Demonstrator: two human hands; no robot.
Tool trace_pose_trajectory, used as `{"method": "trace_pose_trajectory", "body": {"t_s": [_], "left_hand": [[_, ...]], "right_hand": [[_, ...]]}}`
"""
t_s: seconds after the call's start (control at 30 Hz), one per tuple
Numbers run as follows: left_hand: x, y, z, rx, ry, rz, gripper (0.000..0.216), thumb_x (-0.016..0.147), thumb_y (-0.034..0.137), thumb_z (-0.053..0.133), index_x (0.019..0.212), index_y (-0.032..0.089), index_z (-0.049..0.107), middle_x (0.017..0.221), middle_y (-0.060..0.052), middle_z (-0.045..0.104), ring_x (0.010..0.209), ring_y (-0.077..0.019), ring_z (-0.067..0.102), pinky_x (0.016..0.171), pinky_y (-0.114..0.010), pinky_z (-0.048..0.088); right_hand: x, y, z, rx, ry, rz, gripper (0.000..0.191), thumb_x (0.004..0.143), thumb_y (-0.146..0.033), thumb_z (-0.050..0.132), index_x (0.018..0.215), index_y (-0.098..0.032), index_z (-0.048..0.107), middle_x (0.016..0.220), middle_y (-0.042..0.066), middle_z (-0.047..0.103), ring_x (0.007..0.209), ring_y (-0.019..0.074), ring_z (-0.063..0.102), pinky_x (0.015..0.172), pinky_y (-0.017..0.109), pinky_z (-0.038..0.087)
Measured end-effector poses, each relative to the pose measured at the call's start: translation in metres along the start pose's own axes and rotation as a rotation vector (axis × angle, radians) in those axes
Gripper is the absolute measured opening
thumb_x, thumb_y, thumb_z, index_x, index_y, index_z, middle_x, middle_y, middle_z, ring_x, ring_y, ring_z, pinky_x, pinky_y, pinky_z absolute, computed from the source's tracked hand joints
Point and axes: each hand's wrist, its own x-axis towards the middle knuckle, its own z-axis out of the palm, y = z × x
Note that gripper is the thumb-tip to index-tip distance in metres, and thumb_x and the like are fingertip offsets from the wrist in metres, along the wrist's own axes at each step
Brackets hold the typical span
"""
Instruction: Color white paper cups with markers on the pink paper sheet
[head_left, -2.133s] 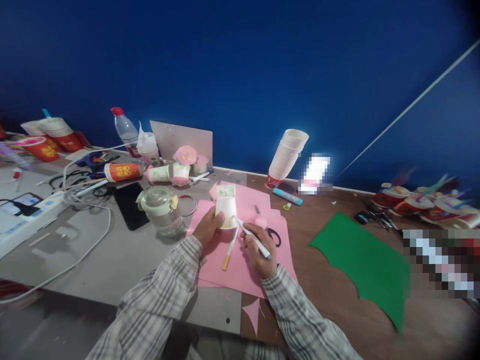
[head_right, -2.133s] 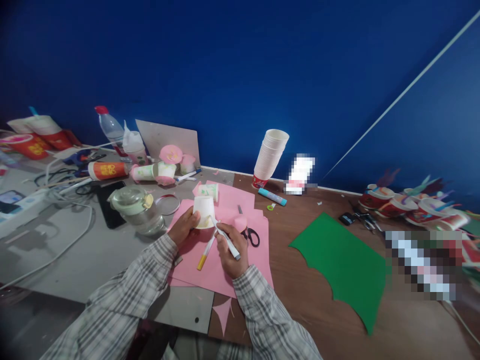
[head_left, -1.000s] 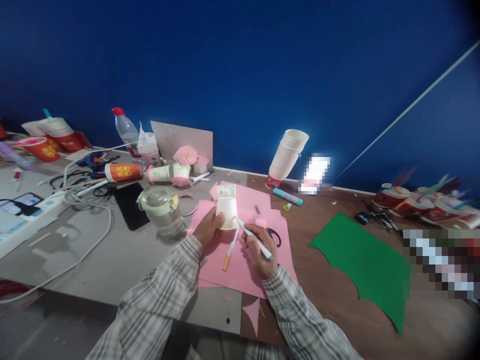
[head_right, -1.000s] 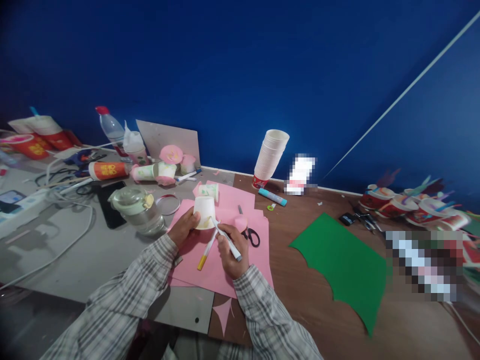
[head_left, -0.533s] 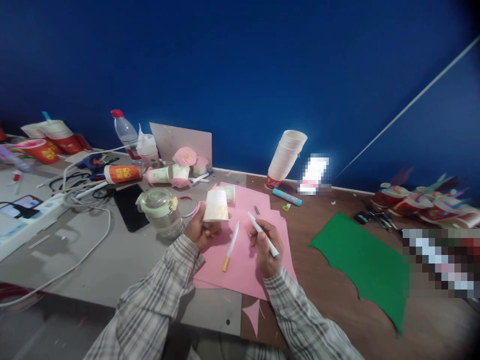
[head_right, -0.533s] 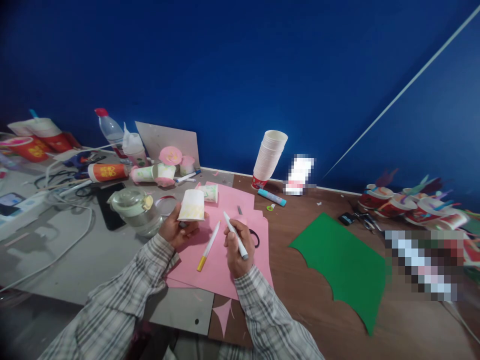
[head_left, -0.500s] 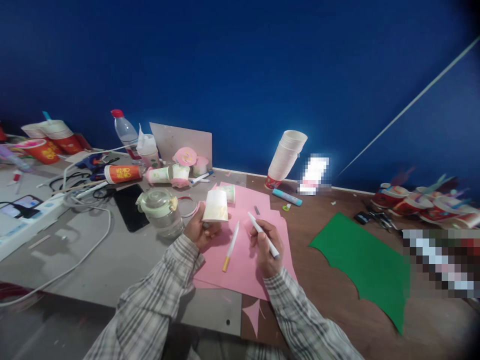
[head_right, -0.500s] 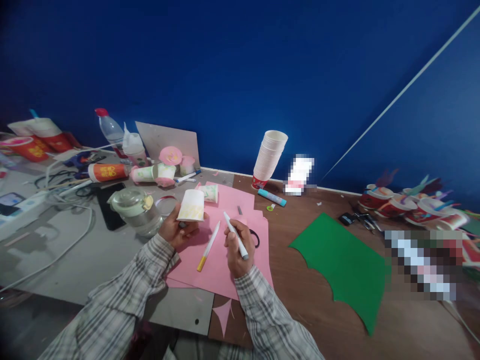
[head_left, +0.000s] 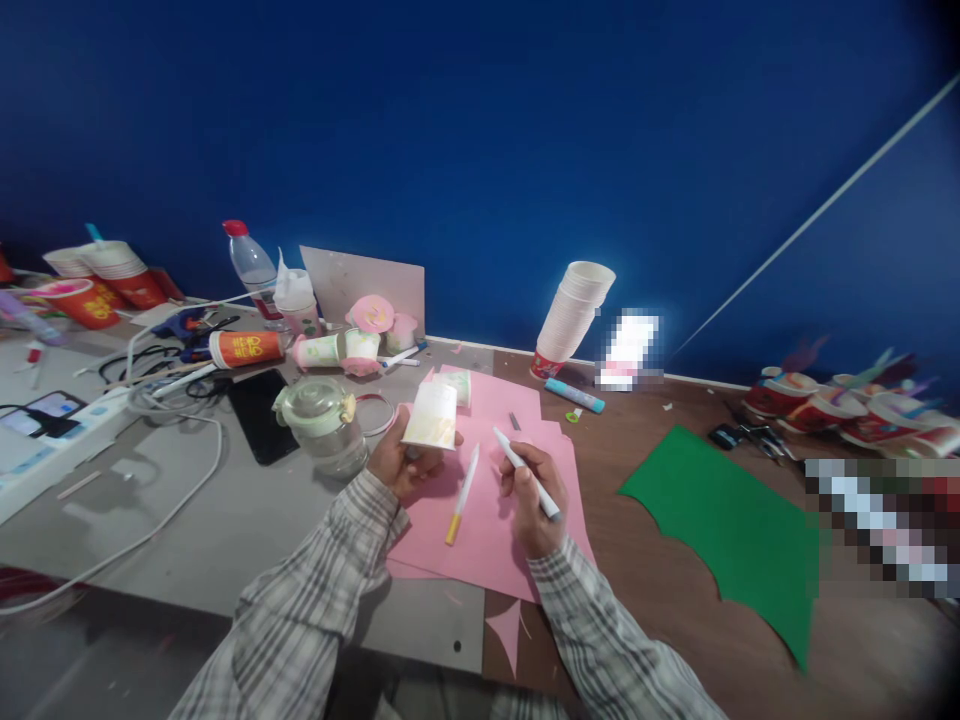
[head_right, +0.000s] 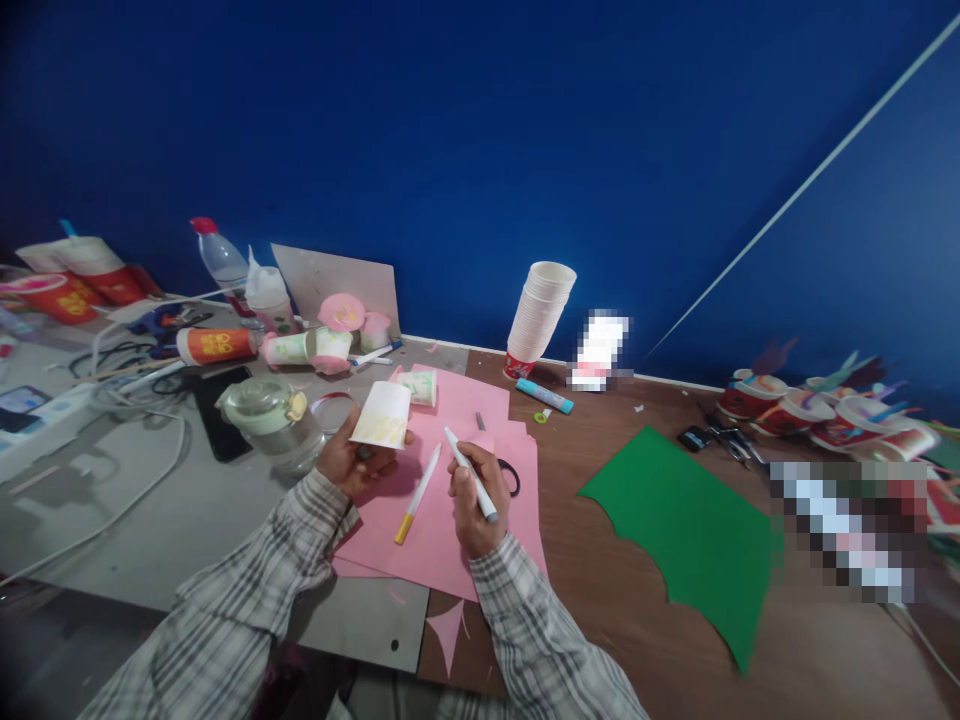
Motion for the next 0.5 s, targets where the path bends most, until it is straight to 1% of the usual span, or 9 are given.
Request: {"method": "trace_pose_trajectory", "body": {"t_s": [0.1, 0.17, 0.27, 0.33, 0.4, 0.5], "left_hand": [[0.001, -0.002, -0.001, 0.031, -0.025, -0.033, 0.074, 0.07, 0.066, 0.029, 0.076, 0.001, 0.065, 0.026, 0.004, 0.03, 0.027, -0.0081, 0.014, 0.033, -0.028, 0.018], [0.003, -0.006, 0.0, 0.053, 0.005, -0.03, 0.07, 0.068, 0.066, 0.034, 0.072, 0.004, 0.064, 0.027, 0.005, 0.029, 0.026, -0.0086, 0.016, 0.033, -0.028, 0.021], [0.007, -0.014, 0.0, 0.078, 0.134, 0.069, 0.051, 0.067, 0.061, 0.047, 0.064, 0.012, 0.059, 0.032, 0.006, 0.033, 0.027, -0.0077, 0.021, 0.032, -0.026, 0.023], [0.009, -0.019, 0.0, 0.12, 0.218, 0.161, 0.042, 0.065, 0.056, 0.055, 0.063, 0.013, 0.057, 0.037, 0.006, 0.036, 0.029, -0.0071, 0.024, 0.031, -0.024, 0.022], [0.01, -0.021, -0.001, 0.17, 0.254, 0.219, 0.039, 0.063, 0.053, 0.059, 0.066, 0.013, 0.056, 0.042, 0.005, 0.041, 0.03, -0.0066, 0.026, 0.03, -0.022, 0.02], [0.011, -0.021, -0.002, 0.229, 0.243, 0.228, 0.039, 0.062, 0.052, 0.061, 0.07, 0.014, 0.056, 0.047, 0.002, 0.046, 0.032, -0.0067, 0.028, 0.029, -0.022, 0.017]], "right_hand": [[0.0, 0.0, 0.0, 0.001, -0.004, -0.006, 0.025, 0.082, -0.034, 0.046, 0.098, -0.02, 0.057, 0.069, 0.0, 0.058, 0.045, 0.0118, 0.051, 0.042, 0.025, 0.045], [0.0, -0.001, 0.0, 0.004, -0.006, -0.009, 0.024, 0.082, -0.034, 0.046, 0.099, -0.02, 0.057, 0.07, 0.0, 0.058, 0.045, 0.0117, 0.051, 0.042, 0.025, 0.045], [-0.001, 0.0, 0.0, -0.013, -0.014, -0.033, 0.024, 0.081, -0.032, 0.047, 0.1, -0.022, 0.058, 0.073, 0.0, 0.059, 0.045, 0.0118, 0.052, 0.042, 0.026, 0.046], [-0.002, 0.001, -0.001, -0.052, -0.023, -0.061, 0.024, 0.08, -0.031, 0.048, 0.1, -0.022, 0.058, 0.075, 0.001, 0.06, 0.045, 0.012, 0.053, 0.044, 0.028, 0.047], [-0.003, 0.003, -0.002, -0.094, -0.045, -0.09, 0.024, 0.079, -0.029, 0.049, 0.1, -0.023, 0.059, 0.075, 0.001, 0.061, 0.046, 0.0128, 0.054, 0.047, 0.029, 0.048], [-0.003, 0.004, -0.003, -0.122, -0.094, -0.115, 0.024, 0.079, -0.027, 0.05, 0.1, -0.023, 0.06, 0.073, 0.001, 0.062, 0.05, 0.0148, 0.057, 0.05, 0.03, 0.049]]}}
